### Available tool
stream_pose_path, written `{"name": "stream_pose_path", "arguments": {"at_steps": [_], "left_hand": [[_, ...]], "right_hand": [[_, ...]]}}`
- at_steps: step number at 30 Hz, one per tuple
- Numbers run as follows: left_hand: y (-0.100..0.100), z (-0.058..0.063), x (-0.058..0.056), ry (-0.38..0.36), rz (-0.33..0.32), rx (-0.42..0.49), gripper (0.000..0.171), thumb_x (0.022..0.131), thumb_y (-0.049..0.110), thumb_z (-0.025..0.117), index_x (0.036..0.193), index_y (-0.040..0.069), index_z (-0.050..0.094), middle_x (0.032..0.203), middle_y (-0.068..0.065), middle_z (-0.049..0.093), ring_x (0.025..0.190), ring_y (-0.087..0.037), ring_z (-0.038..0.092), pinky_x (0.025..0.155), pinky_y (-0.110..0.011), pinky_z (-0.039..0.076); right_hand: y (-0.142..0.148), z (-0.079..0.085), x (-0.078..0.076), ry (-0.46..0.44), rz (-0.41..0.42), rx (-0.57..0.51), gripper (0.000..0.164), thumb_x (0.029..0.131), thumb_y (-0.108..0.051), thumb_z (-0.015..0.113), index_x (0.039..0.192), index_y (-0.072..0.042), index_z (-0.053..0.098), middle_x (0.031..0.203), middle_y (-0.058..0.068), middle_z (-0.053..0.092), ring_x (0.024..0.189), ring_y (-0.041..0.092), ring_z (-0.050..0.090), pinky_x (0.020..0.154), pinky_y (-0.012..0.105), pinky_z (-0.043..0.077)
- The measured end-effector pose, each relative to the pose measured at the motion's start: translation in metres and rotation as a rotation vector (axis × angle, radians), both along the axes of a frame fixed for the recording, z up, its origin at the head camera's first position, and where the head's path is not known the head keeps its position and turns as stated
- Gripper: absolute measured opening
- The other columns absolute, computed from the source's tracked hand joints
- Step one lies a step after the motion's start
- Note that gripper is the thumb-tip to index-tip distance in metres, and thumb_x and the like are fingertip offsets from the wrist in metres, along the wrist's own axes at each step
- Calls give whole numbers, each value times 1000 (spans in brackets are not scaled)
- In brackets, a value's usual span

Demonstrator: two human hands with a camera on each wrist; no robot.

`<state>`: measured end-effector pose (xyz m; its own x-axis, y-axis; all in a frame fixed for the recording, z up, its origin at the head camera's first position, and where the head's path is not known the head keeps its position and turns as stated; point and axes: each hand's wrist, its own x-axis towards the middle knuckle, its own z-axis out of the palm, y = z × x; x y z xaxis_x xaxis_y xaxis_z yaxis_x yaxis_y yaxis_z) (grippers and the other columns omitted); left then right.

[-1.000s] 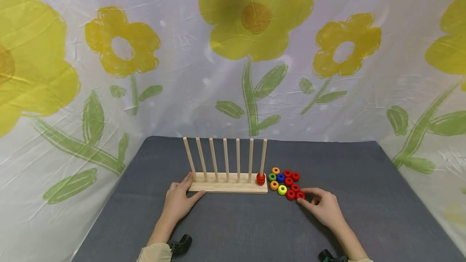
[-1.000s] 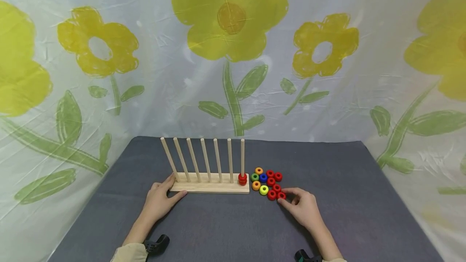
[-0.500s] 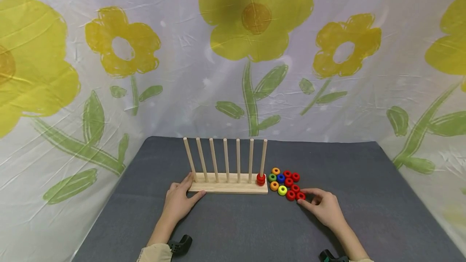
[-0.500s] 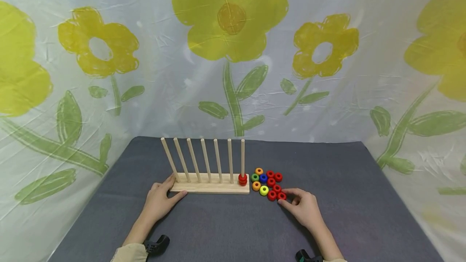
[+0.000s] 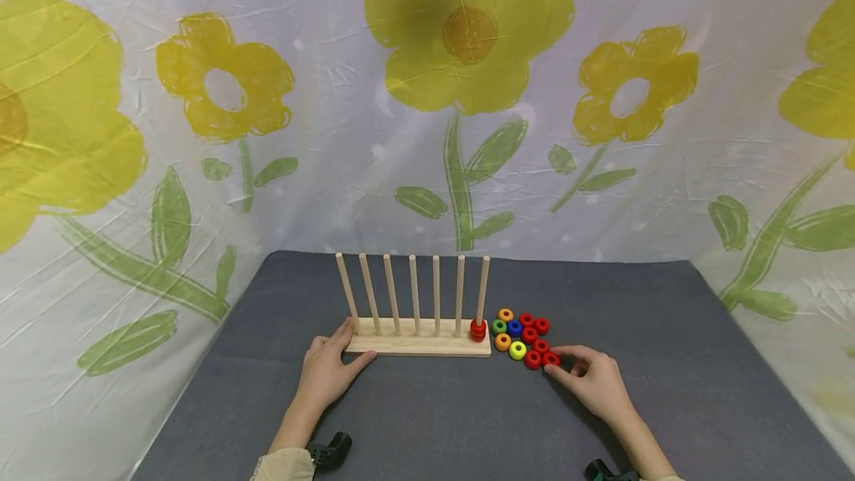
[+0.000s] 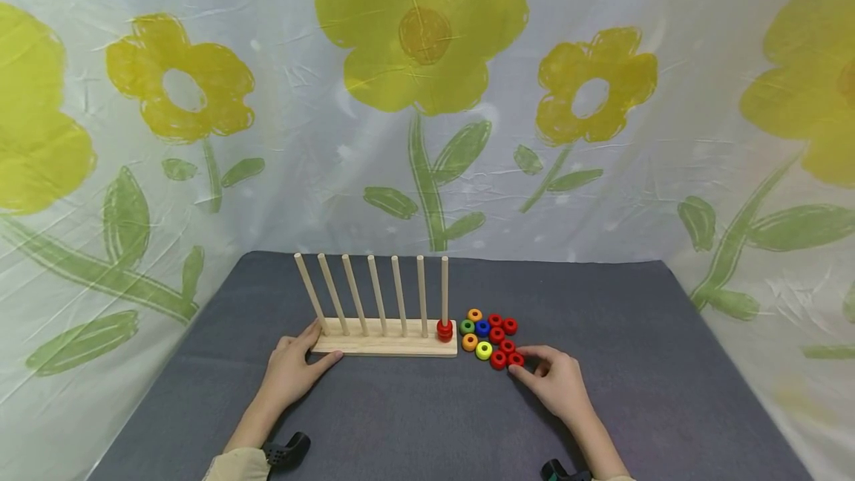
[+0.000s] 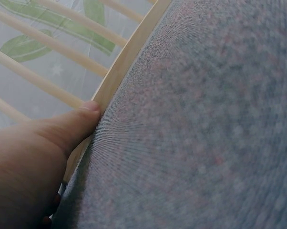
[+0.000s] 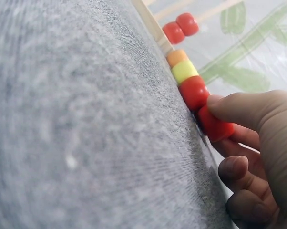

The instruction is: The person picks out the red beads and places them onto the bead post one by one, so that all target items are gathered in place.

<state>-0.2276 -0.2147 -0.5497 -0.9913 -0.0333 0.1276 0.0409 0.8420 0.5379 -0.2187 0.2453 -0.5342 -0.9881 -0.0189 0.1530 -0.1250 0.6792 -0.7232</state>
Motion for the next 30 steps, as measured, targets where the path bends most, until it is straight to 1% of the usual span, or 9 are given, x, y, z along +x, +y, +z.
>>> {"name": "stream_pose_path", "arguments": {"at_steps": [7, 14, 19, 24, 30], "left_hand": [[1, 0, 0, 3, 4, 4, 87, 96, 47, 78, 163, 7, 40, 167, -15, 42, 122, -40, 51, 98, -57, 40], [0, -1, 0, -1, 3, 6, 88, 96, 49, 78, 163, 8, 41, 167, -14, 42, 122, -39, 51, 99, -57, 40], [-1, 0, 0, -9, 6, 3, 88, 96, 50, 77, 163, 8, 40, 167, -14, 41, 123, -39, 51, 99, -58, 40], [0, 0, 0, -14, 7, 1, 88, 96, 50, 78, 163, 8, 40, 167, -14, 42, 121, -39, 51, 98, -57, 41], [0, 0, 0, -1, 2, 3, 87, 96, 48, 78, 164, 8, 40, 167, -15, 42, 121, -39, 51, 98, -58, 40]], "right_hand": [[1, 1, 0, 31, 1, 12, 34, 86, -27, 91, 114, -11, 82, 55, -7, 50, 46, 5, 39, 45, 23, 32], [0, 3, 1, 67, 2, 15, 32, 87, -29, 90, 114, -12, 82, 54, -8, 51, 45, 5, 39, 45, 24, 33], [-1, 6, 2, 114, 4, -5, 30, 88, -27, 90, 113, -12, 82, 55, -8, 53, 45, 3, 40, 45, 24, 35], [-4, 11, 3, 164, 4, -19, 28, 88, -24, 90, 112, -11, 81, 59, -8, 55, 46, 2, 40, 45, 25, 35], [-5, 17, 4, 178, -5, -28, 28, 89, -24, 89, 113, -12, 82, 66, -5, 61, 47, 3, 42, 45, 25, 36]]}}
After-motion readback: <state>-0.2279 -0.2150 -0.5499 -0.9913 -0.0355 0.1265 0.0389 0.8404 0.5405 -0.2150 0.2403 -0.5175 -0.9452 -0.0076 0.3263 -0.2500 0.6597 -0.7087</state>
